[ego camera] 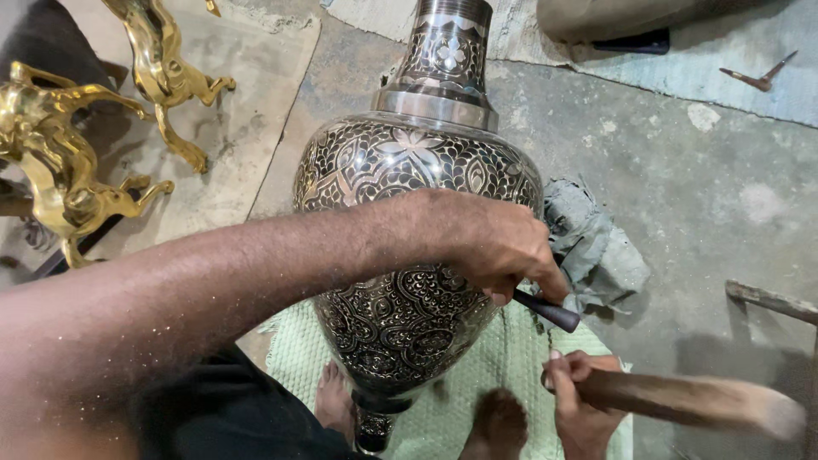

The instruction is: The person sits on the floor and uses a metal chisel and wooden mallet to engrave intricate floral patterns onto a large silver vase. They repeatedly strike the chisel to deepen the design on the vase's surface.

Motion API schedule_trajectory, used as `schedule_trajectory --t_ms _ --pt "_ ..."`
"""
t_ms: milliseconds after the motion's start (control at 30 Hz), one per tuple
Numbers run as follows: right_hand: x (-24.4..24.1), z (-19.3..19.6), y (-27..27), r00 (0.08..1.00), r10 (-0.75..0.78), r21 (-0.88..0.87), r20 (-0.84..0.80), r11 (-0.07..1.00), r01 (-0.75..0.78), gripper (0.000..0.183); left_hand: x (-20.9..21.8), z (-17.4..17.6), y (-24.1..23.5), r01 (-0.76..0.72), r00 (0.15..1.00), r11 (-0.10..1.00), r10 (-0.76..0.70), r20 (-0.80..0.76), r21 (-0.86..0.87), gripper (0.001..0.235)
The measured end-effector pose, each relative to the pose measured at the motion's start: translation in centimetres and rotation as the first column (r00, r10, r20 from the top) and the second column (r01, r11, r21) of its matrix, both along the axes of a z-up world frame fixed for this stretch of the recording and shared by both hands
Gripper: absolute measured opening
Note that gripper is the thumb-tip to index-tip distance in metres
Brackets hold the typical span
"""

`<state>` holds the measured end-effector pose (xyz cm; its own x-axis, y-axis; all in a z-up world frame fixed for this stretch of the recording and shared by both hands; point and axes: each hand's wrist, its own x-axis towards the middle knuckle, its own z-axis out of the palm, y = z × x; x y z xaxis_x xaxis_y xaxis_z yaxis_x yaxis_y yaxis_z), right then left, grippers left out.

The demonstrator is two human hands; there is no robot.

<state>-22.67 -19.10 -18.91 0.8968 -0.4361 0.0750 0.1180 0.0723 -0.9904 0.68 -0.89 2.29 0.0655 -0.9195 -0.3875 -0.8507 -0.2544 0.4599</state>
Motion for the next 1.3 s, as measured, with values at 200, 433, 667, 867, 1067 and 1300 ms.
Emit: schedule_trajectory --t_ms 200,433,667,867,1067,1300 --pt "-0.2 0.8 0.1 0.992 -0.011 0.118 0.122 0.993 -0.003 0.031 0.4 -0.8 0.2 0.013 1.000 0.997 -0.014 -0.010 -0.076 0.052" --pt "0.9 3.4 -3.4 0.893 0.122 -0.247 -0.433 0.937 -0.248 0.056 0.0 1.0 4.2 -0.416 0.909 0.801 0.378 -0.174 -0.431 0.031" --pt "3.6 8.5 -5.4 0.827 0.236 -0.382 -0.510 0.799 -0.464 0.066 -5.6 0.0 10.3 -0.710 0.619 0.384 0.740 -0.263 -0.590 0.037" --pt "6.4 13.4 -6.4 0.857 0.168 -0.654 -0.487 0.580 -0.486 0.065 -10.1 -2.7 9.6 -0.732 0.442 0.047 0.791 -0.422 -0.679 0.044" --pt "7.6 18.5 -5.2 0.881 0.100 -0.820 -0.463 0.330 -0.468 0.061 -12.6 -5.0 7.2 -0.579 0.260 -0.139 0.903 -0.343 -0.804 0.039" --pt "8.5 25.3 -3.2 0.933 0.238 -0.915 -0.270 0.239 -0.325 0.056 -12.6 -6.0 7.5 -0.604 0.334 -0.237 0.791 -0.512 -0.761 0.039"
